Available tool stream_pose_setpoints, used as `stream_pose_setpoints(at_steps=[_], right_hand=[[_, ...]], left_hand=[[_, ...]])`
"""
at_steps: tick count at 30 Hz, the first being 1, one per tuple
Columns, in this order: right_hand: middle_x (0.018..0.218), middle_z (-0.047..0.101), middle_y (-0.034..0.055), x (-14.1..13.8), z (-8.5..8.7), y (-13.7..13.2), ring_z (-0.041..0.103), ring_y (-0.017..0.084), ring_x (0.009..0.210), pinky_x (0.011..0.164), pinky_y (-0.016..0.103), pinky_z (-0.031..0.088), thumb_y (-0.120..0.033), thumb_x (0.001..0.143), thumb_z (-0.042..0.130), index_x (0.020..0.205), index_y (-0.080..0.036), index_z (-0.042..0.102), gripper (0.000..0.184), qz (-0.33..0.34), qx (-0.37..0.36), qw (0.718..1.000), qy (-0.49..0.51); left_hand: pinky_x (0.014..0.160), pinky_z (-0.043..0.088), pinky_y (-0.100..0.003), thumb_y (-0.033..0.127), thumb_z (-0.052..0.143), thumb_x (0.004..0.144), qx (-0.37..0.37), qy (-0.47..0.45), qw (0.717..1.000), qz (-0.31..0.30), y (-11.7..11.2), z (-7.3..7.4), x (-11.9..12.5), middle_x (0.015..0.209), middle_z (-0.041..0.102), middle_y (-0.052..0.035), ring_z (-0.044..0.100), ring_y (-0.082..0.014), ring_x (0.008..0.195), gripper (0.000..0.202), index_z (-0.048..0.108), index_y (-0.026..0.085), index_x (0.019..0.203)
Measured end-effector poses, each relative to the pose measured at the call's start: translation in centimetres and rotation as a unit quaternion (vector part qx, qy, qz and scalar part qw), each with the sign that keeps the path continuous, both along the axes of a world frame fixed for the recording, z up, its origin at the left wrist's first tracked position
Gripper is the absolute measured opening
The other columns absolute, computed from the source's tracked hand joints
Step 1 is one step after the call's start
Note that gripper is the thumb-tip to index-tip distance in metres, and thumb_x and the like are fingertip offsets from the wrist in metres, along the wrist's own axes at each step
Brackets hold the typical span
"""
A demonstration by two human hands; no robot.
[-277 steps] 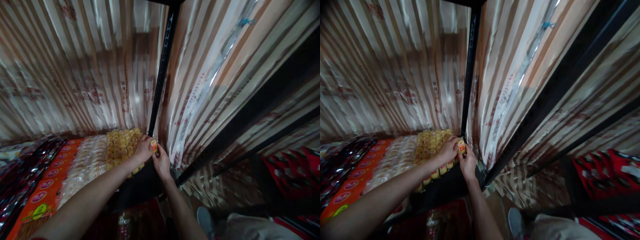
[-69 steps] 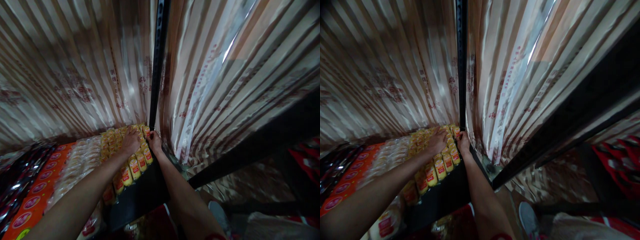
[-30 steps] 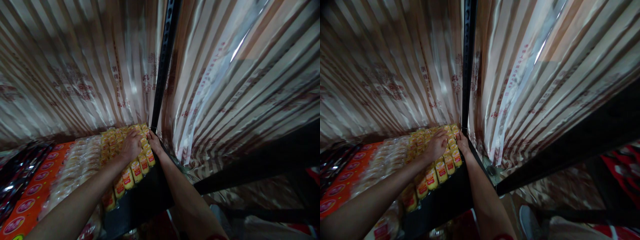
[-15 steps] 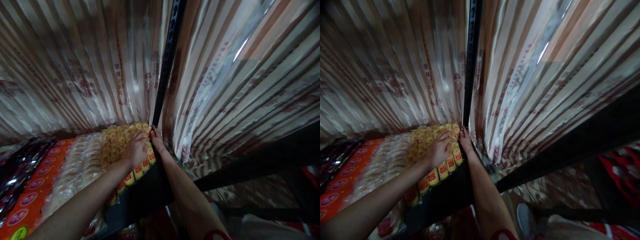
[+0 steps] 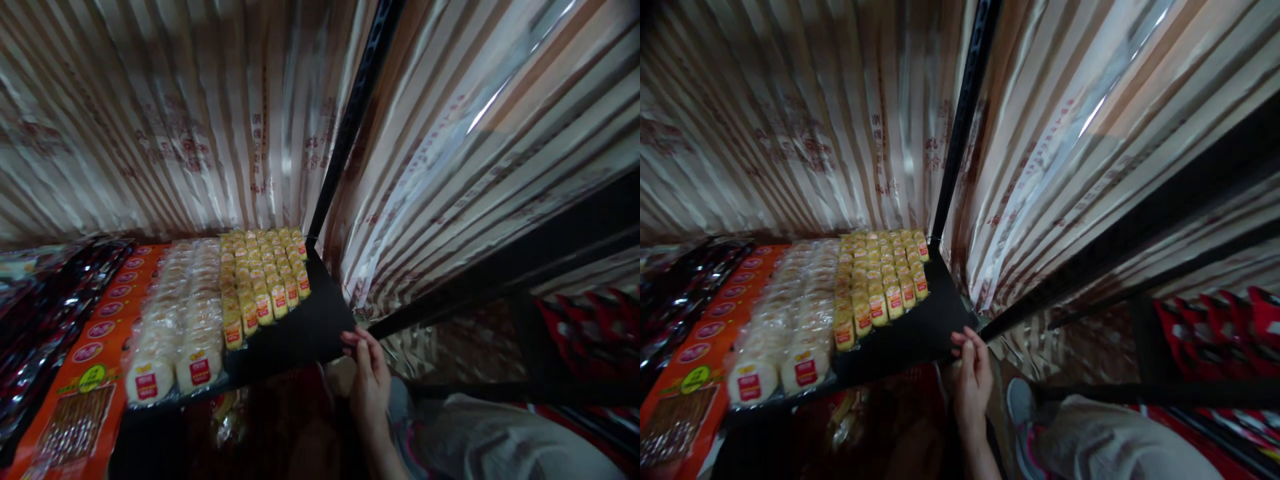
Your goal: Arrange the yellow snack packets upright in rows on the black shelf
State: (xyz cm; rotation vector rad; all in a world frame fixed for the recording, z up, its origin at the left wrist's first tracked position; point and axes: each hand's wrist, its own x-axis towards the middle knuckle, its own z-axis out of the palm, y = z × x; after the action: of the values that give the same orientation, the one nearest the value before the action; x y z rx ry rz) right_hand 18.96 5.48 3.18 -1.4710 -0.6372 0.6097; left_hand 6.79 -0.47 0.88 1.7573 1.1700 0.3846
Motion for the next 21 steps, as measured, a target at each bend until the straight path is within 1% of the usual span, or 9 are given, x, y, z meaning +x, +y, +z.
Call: stream_pose_setpoints(at_steps=[3, 5, 7, 8, 9, 12, 15, 17, 21], right_hand=[[0.086, 0.068, 0.0063, 0.1, -0.2, -3.9, 0.062, 0.019, 0.079, 0.067, 0.031, 0.048, -0.051, 0.073, 0.058, 0.102, -0.02, 0.06, 0.042, 0.005, -0.027, 1.0, 0.009], [0.084, 0.068, 0.0056, -0.1, 0.0, -5.3, 0.062, 0.02, 0.076, 0.065, 0.031, 0.049, -0.051, 0.07, 0.061, 0.099, -0.021, 0.062, 0.041, 0.003, -0.041, 0.999, 0.004], [0.082, 0.068, 0.0049, -0.6, 0.6, -6.0, 0.062, 0.019, 0.073, 0.063, 0.031, 0.049, -0.051, 0.069, 0.063, 0.096, -0.022, 0.062, 0.04, 0.004, -0.038, 0.999, 0.006], [0.081, 0.068, 0.0045, -0.8, 1.0, -6.2, 0.062, 0.019, 0.071, 0.061, 0.03, 0.049, -0.05, 0.068, 0.063, 0.095, -0.022, 0.063, 0.039, 0.008, -0.032, 0.999, 0.012], [0.079, 0.068, 0.0041, -1.1, 1.4, -6.4, 0.061, 0.018, 0.068, 0.059, 0.029, 0.048, -0.05, 0.068, 0.064, 0.095, -0.022, 0.063, 0.039, 0.009, -0.024, 0.999, 0.021], [0.076, 0.068, 0.0028, -1.7, 2.5, -6.9, 0.06, 0.016, 0.062, 0.055, 0.027, 0.047, -0.047, 0.066, 0.066, 0.095, -0.021, 0.062, 0.039, 0.015, -0.007, 0.998, 0.055], [0.076, 0.068, 0.001, -2.4, 2.9, -7.7, 0.06, 0.014, 0.063, 0.059, 0.026, 0.048, -0.045, 0.065, 0.068, 0.097, -0.022, 0.062, 0.039, 0.042, -0.005, 0.996, 0.081], [0.075, 0.068, 0.0003, -2.8, 2.8, -8.3, 0.061, 0.014, 0.065, 0.062, 0.026, 0.048, -0.045, 0.065, 0.068, 0.097, -0.022, 0.062, 0.039, 0.065, -0.02, 0.994, 0.081], [0.074, 0.067, 0.0005, -3.3, 1.7, -9.0, 0.061, 0.014, 0.067, 0.062, 0.026, 0.048, -0.045, 0.066, 0.067, 0.095, -0.021, 0.062, 0.038, 0.081, -0.049, 0.993, 0.073]], left_hand=[[0.079, 0.048, -0.04, 0.033, 0.046, 0.072, -0.02, -0.007, 1.0, 0.009, -2.3, -1.8, 0.8, 0.1, 0.06, -0.0075, 0.057, -0.0246, 0.1, 0.025, 0.06, 0.036, 0.093], [0.085, 0.046, -0.04, 0.03, 0.046, 0.071, -0.029, -0.013, 0.999, 0.025, -2.2, -2.1, 1.3, 0.105, 0.059, -0.0087, 0.055, -0.0247, 0.103, 0.03, 0.057, 0.032, 0.099], [0.089, 0.043, -0.038, 0.023, 0.044, 0.072, -0.04, -0.022, 0.998, 0.038, -1.4, -2.2, 2.0, 0.104, 0.06, -0.0088, 0.055, -0.0222, 0.102, 0.03, 0.056, 0.028, 0.098], [0.09, 0.043, -0.035, 0.02, 0.045, 0.07, -0.031, -0.036, 0.999, 0.024, -1.0, -2.2, 2.4, 0.104, 0.06, -0.0083, 0.055, -0.0208, 0.101, 0.03, 0.056, 0.026, 0.098], [0.092, 0.041, -0.033, 0.017, 0.046, 0.069, -0.012, -0.051, 0.999, 0.013, -0.5, -2.2, 2.8, 0.107, 0.059, -0.0079, 0.053, -0.0198, 0.103, 0.032, 0.055, 0.025, 0.098], [0.095, 0.04, -0.032, 0.02, 0.046, 0.072, -0.006, -0.024, 1.0, 0.009, 0.5, -1.9, 4.1, 0.112, 0.057, -0.0082, 0.052, -0.0197, 0.106, 0.029, 0.056, 0.021, 0.099], [0.094, 0.04, -0.03, 0.021, 0.046, 0.073, 0.021, 0.007, 1.0, -0.017, 0.9, -1.0, 4.5, 0.114, 0.058, -0.0078, 0.052, -0.02, 0.108, 0.031, 0.056, 0.019, 0.103], [0.091, 0.042, -0.031, 0.023, 0.043, 0.076, 0.032, 0.028, 0.997, -0.058, 0.9, -0.5, 4.4, 0.109, 0.061, -0.0078, 0.054, -0.0214, 0.105, 0.028, 0.058, 0.019, 0.1], [0.086, 0.045, -0.035, 0.025, 0.036, 0.082, -0.002, 0.036, 0.996, -0.087, 0.7, -0.2, 4.5, 0.105, 0.063, -0.0109, 0.057, -0.0235, 0.1, 0.03, 0.058, 0.017, 0.1]])
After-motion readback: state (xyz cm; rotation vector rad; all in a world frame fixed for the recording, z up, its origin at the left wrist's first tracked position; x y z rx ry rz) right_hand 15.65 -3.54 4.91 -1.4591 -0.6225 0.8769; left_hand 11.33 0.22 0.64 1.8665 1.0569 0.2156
